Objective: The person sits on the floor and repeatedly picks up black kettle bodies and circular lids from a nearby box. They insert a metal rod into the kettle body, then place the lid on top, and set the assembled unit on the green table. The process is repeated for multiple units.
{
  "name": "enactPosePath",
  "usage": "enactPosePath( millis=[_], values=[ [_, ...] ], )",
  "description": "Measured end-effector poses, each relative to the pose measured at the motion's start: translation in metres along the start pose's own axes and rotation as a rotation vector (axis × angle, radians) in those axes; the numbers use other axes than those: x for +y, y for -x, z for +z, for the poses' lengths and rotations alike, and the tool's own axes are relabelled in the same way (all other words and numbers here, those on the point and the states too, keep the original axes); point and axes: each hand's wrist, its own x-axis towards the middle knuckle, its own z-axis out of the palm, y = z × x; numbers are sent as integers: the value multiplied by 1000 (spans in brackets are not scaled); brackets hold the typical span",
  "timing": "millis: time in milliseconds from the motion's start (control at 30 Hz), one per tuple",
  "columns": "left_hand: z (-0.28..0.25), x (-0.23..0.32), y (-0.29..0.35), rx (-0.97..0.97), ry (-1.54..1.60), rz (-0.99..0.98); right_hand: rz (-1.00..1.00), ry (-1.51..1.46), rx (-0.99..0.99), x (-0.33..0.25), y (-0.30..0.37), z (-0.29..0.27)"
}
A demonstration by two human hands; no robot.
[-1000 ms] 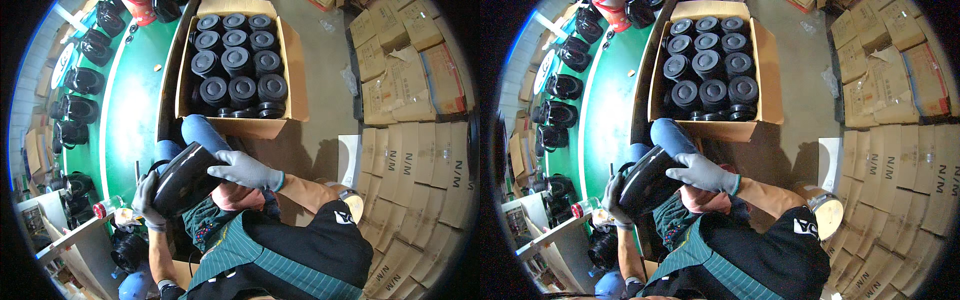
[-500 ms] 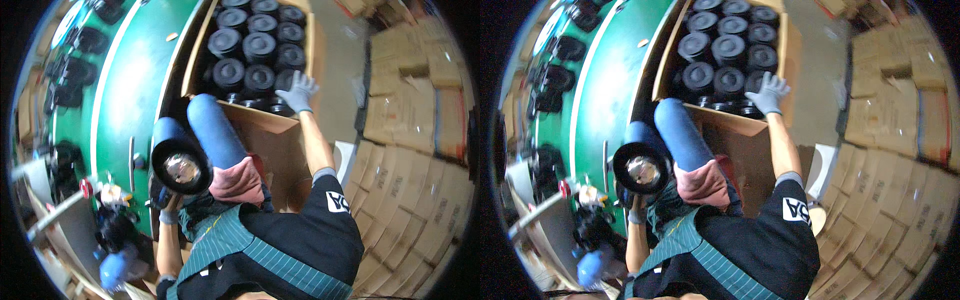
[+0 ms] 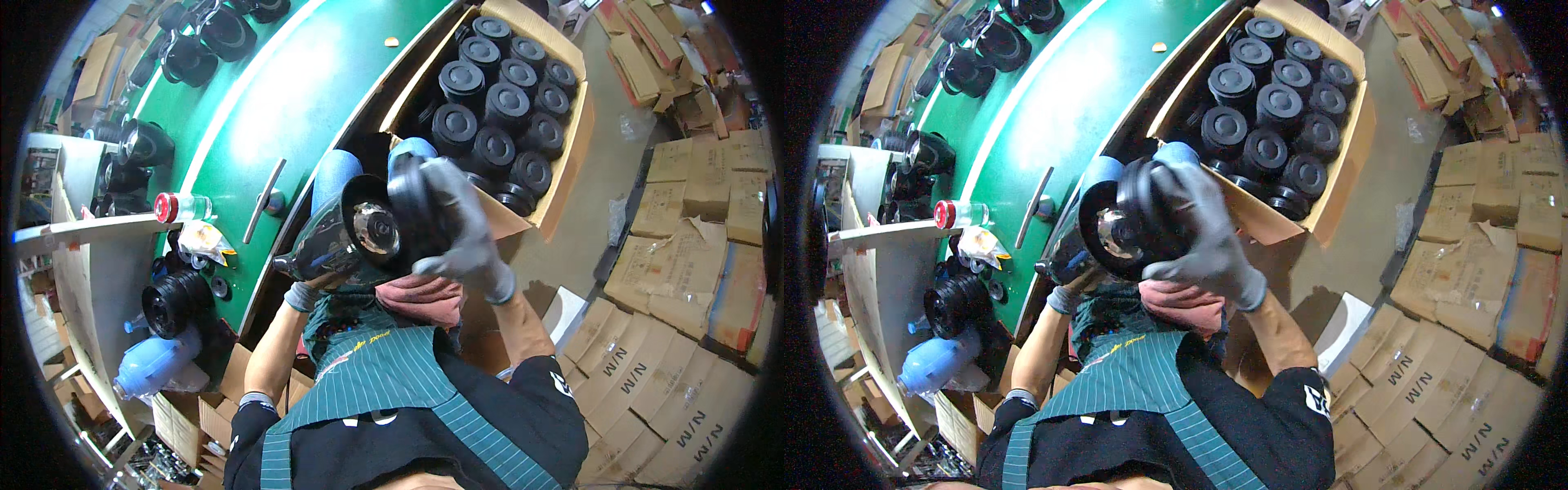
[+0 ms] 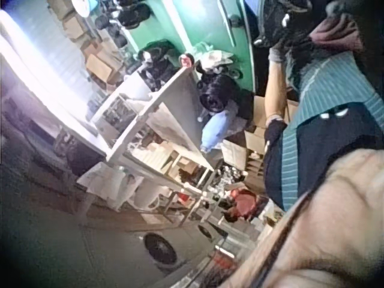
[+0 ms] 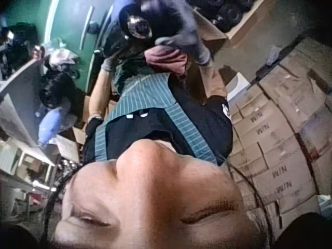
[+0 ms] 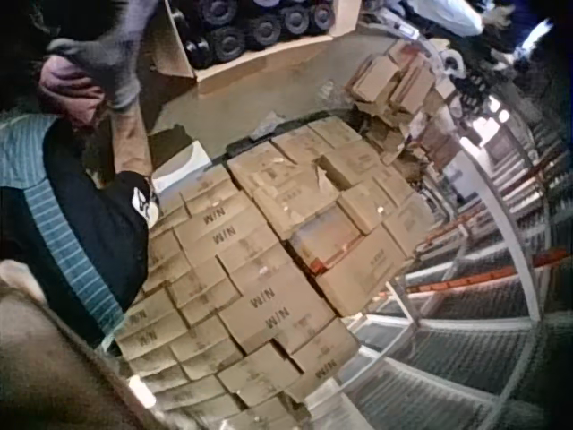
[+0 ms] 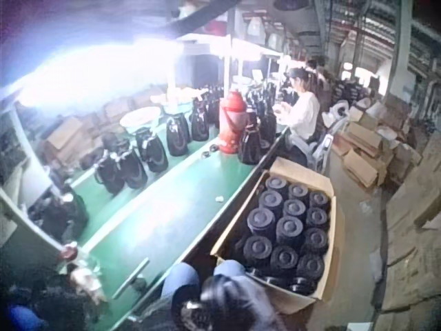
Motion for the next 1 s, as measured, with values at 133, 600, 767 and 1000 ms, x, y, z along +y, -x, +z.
enactPosePath(
  millis=[133, 600, 767, 1000],
  values=[
    [-5, 19, -13, -48, -274, 364, -168, 322, -151, -5, 4, 23],
    [-5, 106, 17, 437, -177, 397, 183, 36, 2, 36, 60, 49],
    [-27, 162, 25, 617, -573, 591, 461, 69, -213, 19, 43, 34],
    [-18, 139, 30, 491, 45, 394, -1, -97, -263, -34, 2, 63]
  ],
)
